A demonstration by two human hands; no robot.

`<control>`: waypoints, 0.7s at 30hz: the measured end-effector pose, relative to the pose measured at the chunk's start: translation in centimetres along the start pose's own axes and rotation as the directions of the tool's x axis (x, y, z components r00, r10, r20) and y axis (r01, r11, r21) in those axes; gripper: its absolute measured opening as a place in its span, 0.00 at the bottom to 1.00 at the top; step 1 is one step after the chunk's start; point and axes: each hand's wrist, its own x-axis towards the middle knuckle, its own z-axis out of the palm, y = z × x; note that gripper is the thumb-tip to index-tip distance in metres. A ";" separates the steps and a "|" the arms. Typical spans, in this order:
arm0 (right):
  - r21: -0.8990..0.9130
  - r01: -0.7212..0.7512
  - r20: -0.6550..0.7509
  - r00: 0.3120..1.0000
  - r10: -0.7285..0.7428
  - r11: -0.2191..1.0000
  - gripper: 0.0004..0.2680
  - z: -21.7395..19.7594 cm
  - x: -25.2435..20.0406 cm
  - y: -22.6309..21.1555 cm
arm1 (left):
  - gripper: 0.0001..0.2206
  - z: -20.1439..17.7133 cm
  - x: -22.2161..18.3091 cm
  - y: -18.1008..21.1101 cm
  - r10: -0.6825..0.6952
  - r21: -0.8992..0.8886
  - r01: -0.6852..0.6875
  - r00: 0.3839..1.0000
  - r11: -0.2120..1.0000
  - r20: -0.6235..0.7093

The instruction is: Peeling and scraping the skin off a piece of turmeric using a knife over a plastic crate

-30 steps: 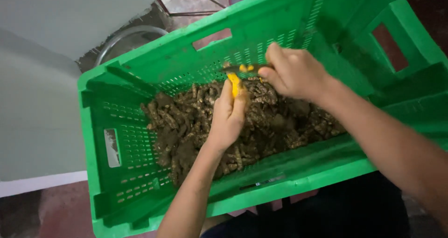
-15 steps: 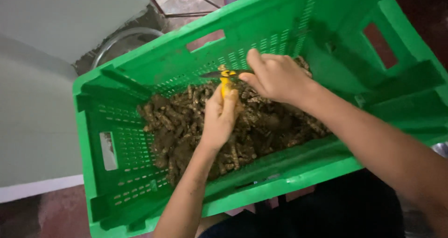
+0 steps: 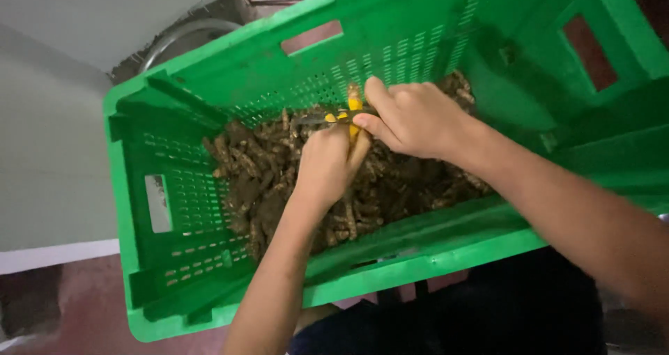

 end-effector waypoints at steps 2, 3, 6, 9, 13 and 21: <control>-0.017 -0.004 0.038 0.999 0.005 1.000 0.22 -0.2 0.3 0.1 | 0.18 -0.3 -0.2 0.2 -0.006 0.034 0.005 1.000 0.999 0.021; -0.038 -0.007 0.072 0.997 0.009 0.999 0.22 -0.4 0.5 0.3 | 0.18 -0.5 -0.3 0.3 -0.009 0.070 0.006 0.999 0.998 0.038; 0.013 -0.198 0.173 0.966 0.193 0.980 0.22 -0.7 1.0 2.1 | 0.15 -1.0 -0.7 1.9 -0.003 0.114 -0.002 0.999 0.994 0.043; -0.005 -0.316 0.238 0.921 0.308 0.949 0.17 -0.2 0.3 3.9 | 0.13 -0.4 -0.6 1.0 0.068 0.105 -0.063 0.997 0.992 -0.048; 0.151 -0.156 0.143 0.980 0.135 0.976 0.21 -1.3 0.0 0.9 | 0.14 -1.5 -0.5 1.5 -0.012 0.065 0.009 0.999 0.998 0.042; 0.061 -0.068 0.176 0.983 0.056 0.996 0.18 -0.8 -0.6 1.3 | 0.15 -0.5 -0.5 1.0 0.020 -0.051 -0.017 0.998 0.999 0.054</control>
